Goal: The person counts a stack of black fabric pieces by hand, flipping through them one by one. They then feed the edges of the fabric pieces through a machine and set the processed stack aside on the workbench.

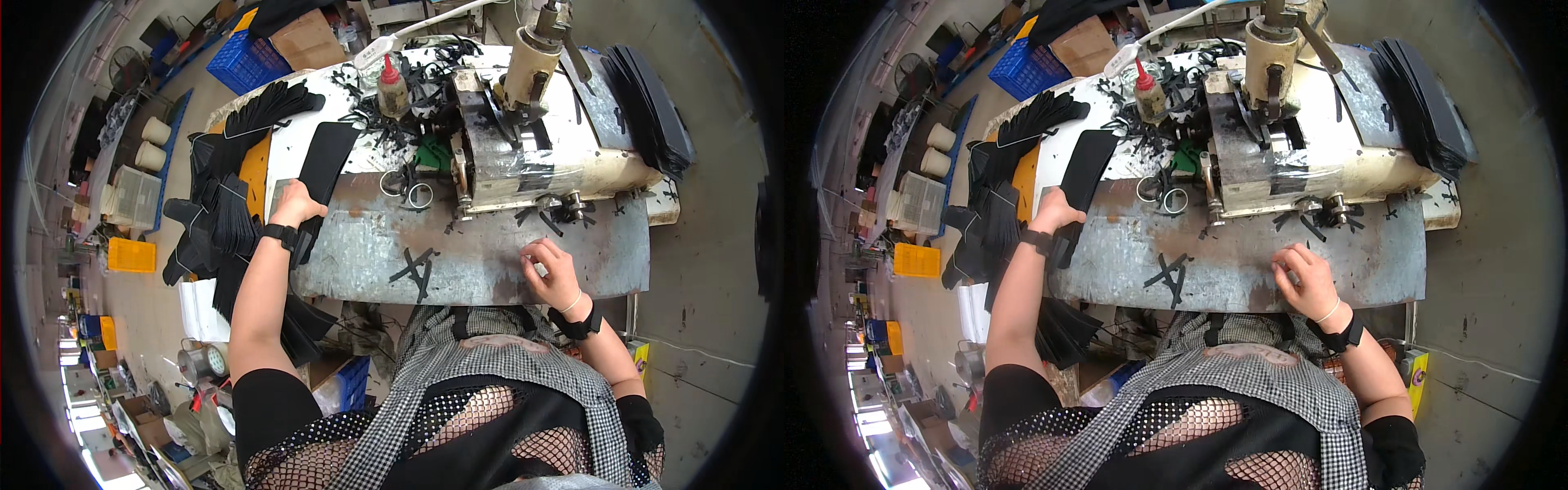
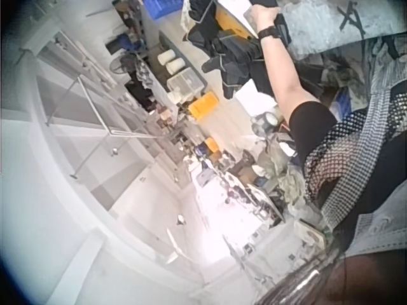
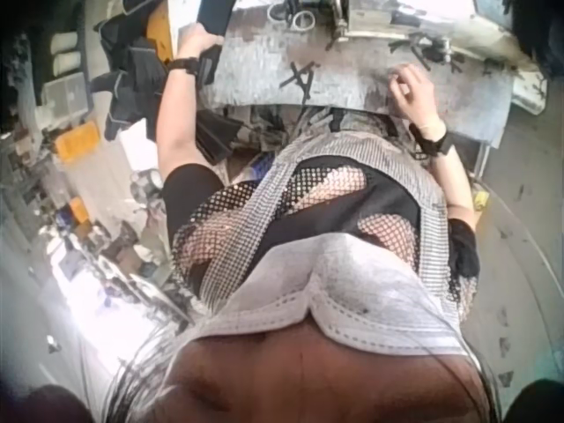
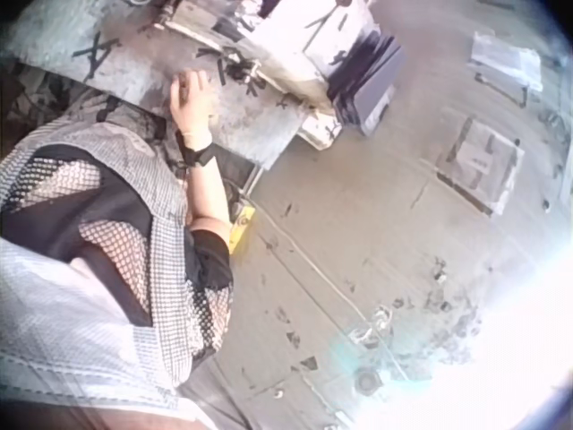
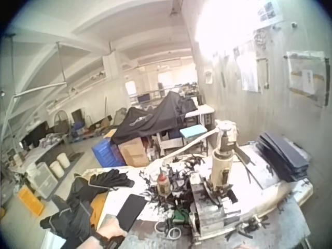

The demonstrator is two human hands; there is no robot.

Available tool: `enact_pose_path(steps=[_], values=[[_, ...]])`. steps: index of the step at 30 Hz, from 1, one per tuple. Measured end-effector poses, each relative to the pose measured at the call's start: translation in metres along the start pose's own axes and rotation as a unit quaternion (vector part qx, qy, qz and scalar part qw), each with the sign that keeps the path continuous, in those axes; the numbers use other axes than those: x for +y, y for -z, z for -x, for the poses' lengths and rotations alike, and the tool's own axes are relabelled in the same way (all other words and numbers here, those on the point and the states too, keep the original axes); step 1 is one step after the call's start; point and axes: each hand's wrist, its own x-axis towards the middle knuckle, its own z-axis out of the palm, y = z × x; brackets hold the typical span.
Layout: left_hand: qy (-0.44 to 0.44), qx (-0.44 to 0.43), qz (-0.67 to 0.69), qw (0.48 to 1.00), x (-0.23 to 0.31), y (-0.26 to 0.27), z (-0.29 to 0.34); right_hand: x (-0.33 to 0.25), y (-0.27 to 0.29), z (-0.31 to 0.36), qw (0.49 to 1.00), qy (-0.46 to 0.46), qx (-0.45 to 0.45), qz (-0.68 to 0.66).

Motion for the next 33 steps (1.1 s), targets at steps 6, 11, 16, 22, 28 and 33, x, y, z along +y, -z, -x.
enact_pose_path(steps=[6,11,16,22,28,33], values=[[0.006,-0.124,0.325,0.938,-0.013,0.019,0.005,-0.006,-0.007,0.003,0.999,0.026,-0.028,-0.001],[0.041,-0.135,0.233,0.962,0.001,0.016,0.000,-0.011,-0.012,0.008,0.999,0.019,-0.049,-0.002],[-0.009,-0.119,0.408,0.905,0.004,-0.005,0.004,-0.017,-0.014,0.006,0.998,0.031,-0.063,-0.005],[-0.217,0.132,0.271,0.929,0.025,0.018,0.095,-0.033,0.015,0.002,0.997,0.056,-0.046,0.020],[-0.399,0.061,0.183,0.896,0.074,0.046,0.208,-0.056,0.032,-0.007,0.994,0.086,0.072,0.006],[-0.519,0.062,0.136,0.842,0.149,0.007,0.211,-0.032,0.047,-0.003,0.980,-0.116,0.006,-0.163]])
